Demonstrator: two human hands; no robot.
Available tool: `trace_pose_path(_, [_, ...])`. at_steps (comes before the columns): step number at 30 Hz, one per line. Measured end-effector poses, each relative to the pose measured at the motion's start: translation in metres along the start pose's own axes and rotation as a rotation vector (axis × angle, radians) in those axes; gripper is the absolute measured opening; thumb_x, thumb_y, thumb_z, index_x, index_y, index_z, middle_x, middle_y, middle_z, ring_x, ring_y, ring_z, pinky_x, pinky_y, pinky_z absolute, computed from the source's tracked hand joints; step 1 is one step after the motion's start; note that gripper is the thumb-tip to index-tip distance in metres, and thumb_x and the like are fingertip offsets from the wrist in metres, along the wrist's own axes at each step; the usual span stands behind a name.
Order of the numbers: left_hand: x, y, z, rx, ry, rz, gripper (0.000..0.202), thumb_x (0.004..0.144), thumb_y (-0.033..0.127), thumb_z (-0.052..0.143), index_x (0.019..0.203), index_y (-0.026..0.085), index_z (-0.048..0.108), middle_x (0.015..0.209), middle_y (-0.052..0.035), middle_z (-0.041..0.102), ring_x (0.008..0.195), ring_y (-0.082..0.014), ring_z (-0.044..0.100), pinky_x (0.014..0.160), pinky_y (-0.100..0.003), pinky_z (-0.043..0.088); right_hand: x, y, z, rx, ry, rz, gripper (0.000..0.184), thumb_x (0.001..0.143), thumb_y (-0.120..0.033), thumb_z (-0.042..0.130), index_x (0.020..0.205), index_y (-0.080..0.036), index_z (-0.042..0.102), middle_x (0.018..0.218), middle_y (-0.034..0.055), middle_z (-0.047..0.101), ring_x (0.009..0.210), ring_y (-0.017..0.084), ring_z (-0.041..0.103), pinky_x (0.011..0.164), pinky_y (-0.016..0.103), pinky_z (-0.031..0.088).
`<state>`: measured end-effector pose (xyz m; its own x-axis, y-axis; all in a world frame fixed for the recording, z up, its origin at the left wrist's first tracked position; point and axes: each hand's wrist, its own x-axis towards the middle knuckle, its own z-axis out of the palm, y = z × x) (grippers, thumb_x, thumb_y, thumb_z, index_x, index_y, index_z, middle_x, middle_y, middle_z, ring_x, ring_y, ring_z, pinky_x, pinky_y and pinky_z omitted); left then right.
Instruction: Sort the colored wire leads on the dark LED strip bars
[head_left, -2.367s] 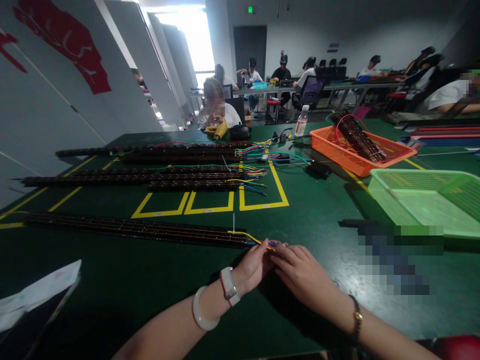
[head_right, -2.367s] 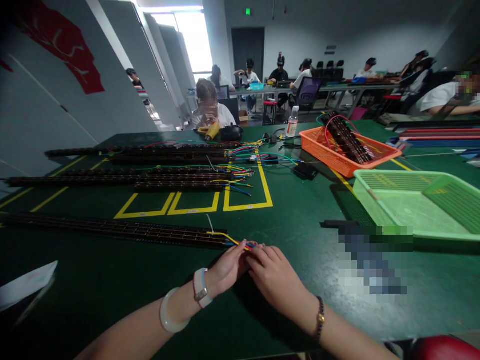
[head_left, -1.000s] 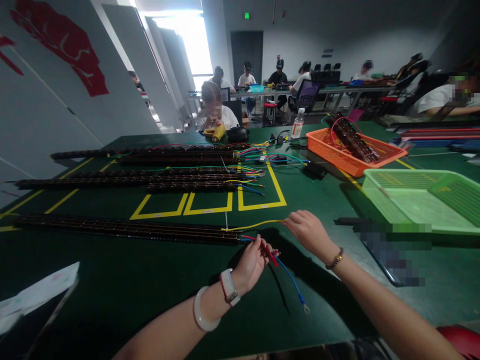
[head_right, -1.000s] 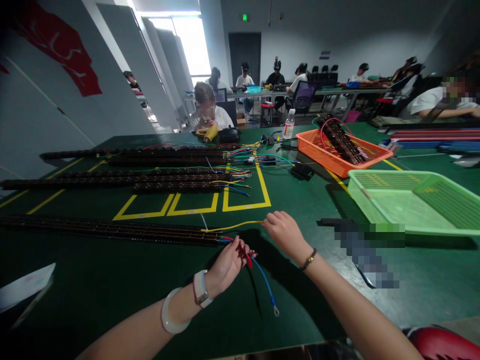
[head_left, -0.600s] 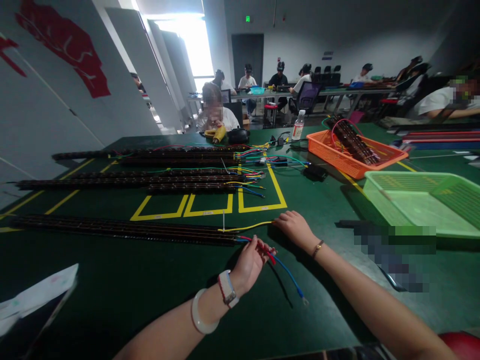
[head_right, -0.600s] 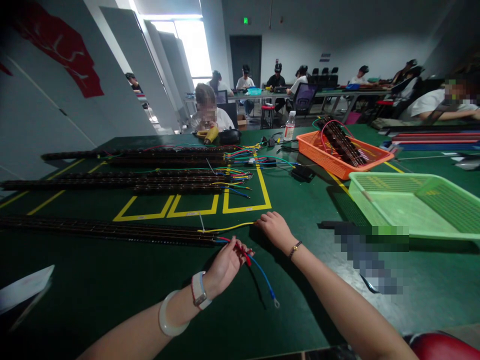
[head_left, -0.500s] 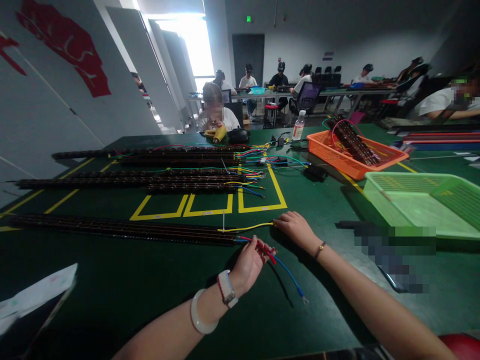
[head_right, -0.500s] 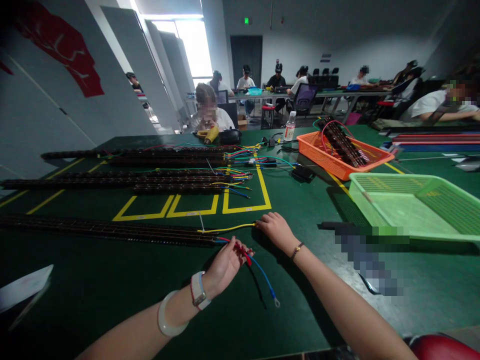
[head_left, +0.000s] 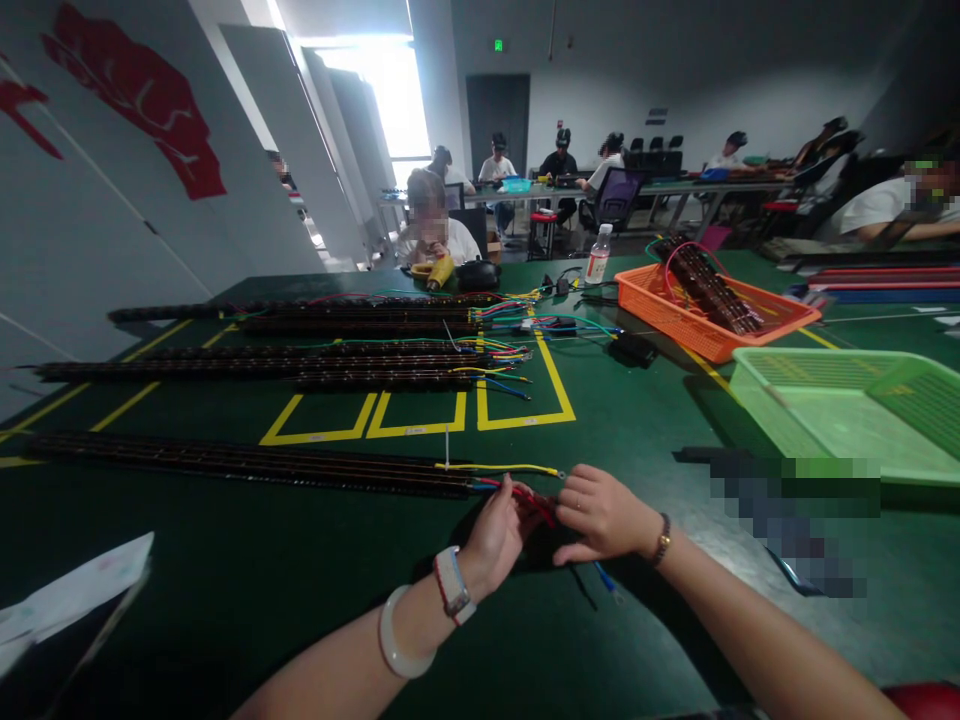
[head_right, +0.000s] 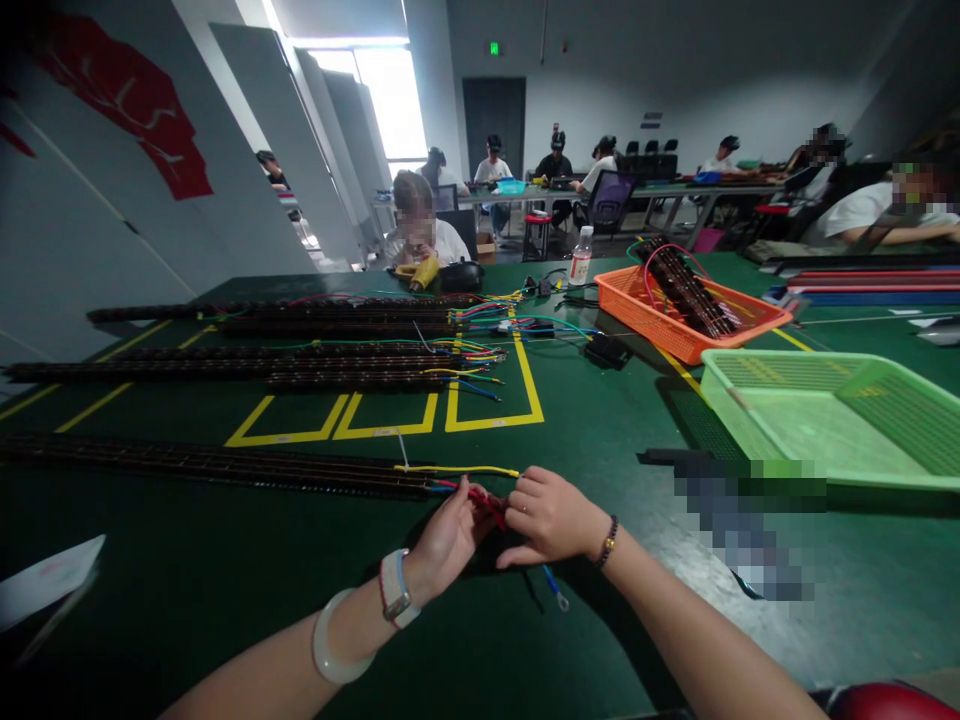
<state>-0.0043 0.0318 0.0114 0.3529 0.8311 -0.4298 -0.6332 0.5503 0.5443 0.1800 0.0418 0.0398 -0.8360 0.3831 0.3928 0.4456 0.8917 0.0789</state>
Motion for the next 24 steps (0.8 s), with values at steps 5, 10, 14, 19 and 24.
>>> trace_pose_path(5, [0.002,-0.002,-0.003,-0.005,-0.010,-0.001,0.029,0.086,0.043,0.050,0.082,0.014,0.056,0.079,-0.0063,0.062,0.077,-0.0160,0.058,0.075,-0.029,0.044,0.007,-0.006,0.009,-0.068,-0.022,-0.030,0.034,0.090,-0.045,0.045,0.069,-0.018,0.054,0.064,-0.0001,0.054,0.059,0.012,0.039,0.061,0.031,0.024])
trace_pose_path(10, [0.005,-0.003,-0.006,0.004,-0.049,-0.001,0.033,0.084,0.047,0.051,0.083,0.014,0.057,0.077,-0.0056,0.062,0.072,-0.0158,0.058,0.070,-0.029,0.044,0.007,-0.007,0.009,-0.121,-0.008,0.011,0.026,0.091,-0.027,0.045,0.068,-0.018,0.053,0.062,-0.0010,0.053,0.057,0.012,0.038,0.060,0.031,0.022])
trace_pose_path(14, [0.003,-0.002,-0.002,0.000,-0.088,0.024,0.037,0.085,0.047,0.048,0.086,0.012,0.060,0.084,-0.0094,0.064,0.081,-0.0185,0.059,0.081,-0.034,0.044,0.005,-0.002,0.007,-0.173,0.010,0.099,0.026,0.092,-0.026,0.045,0.068,-0.018,0.052,0.060,-0.0006,0.051,0.058,0.013,0.038,0.060,0.031,0.022])
trace_pose_path(19, [0.001,-0.004,0.000,0.041,-0.116,0.065,0.038,0.085,0.047,0.048,0.086,0.012,0.061,0.082,-0.0099,0.063,0.080,-0.0187,0.059,0.083,-0.037,0.043,0.002,0.008,0.008,-0.224,0.005,0.262,0.028,0.093,-0.028,0.045,0.068,-0.018,0.054,0.060,0.0002,0.053,0.059,0.013,0.039,0.060,0.031,0.021])
trace_pose_path(24, [-0.001,-0.006,-0.002,0.071,-0.077,0.089,0.034,0.083,0.047,0.052,0.076,0.014,0.056,0.066,-0.0024,0.056,0.064,-0.0141,0.053,0.076,-0.036,0.044,0.002,0.012,0.018,-0.214,-0.052,0.365,0.028,0.092,-0.030,0.048,0.069,-0.017,0.057,0.061,0.0016,0.057,0.061,0.013,0.044,0.061,0.030,0.022])
